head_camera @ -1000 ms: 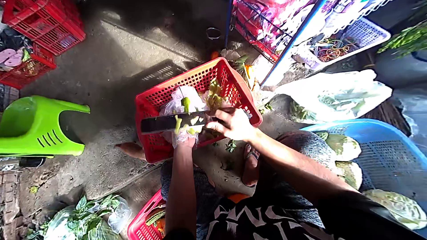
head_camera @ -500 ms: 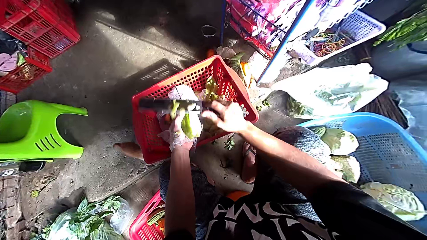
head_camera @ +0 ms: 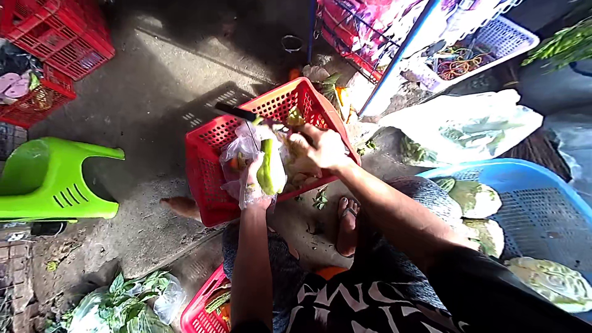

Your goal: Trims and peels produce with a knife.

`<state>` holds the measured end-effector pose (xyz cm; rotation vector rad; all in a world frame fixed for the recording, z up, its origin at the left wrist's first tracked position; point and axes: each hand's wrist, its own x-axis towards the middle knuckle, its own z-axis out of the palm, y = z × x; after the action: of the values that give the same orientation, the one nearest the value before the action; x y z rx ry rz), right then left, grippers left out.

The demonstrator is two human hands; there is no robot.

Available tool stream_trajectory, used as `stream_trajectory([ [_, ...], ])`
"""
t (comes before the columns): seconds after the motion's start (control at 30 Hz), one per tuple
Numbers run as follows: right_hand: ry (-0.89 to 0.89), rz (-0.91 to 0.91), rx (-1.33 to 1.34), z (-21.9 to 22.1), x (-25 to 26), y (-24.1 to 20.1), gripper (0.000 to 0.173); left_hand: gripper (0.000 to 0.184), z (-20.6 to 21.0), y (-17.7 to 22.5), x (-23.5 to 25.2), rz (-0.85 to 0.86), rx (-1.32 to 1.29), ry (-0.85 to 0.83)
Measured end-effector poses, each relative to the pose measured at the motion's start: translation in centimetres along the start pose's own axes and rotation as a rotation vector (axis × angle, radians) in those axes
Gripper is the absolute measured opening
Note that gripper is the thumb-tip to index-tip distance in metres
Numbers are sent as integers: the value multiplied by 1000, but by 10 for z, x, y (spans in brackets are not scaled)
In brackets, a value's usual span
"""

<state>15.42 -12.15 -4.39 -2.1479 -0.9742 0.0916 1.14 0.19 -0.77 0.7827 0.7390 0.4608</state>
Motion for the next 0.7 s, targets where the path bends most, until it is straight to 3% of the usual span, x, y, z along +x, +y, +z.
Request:
stream_trajectory([
  [0.07, 29, 65, 52, -8, 4, 0, 47, 30, 1, 3, 7, 31, -16, 11],
  [0.17, 98, -306, 148, -13, -11, -13, 46, 29, -2, 1, 9, 91, -90, 66],
  [0.23, 126, -547, 147, -7, -19, -21, 48, 39, -6, -3, 3, 116, -209, 77],
  [0.3, 137, -632, 72, -2, -23, -22, 49, 42, -7, -8, 0, 110, -293, 118],
  [0.43, 77, -608, 27, -1, -18, -9, 51, 36, -4, -9, -7, 102, -217, 158],
  [0.7, 131, -499, 79, 8, -3, 13, 53, 37, -8, -7, 2, 13, -123, 69],
])
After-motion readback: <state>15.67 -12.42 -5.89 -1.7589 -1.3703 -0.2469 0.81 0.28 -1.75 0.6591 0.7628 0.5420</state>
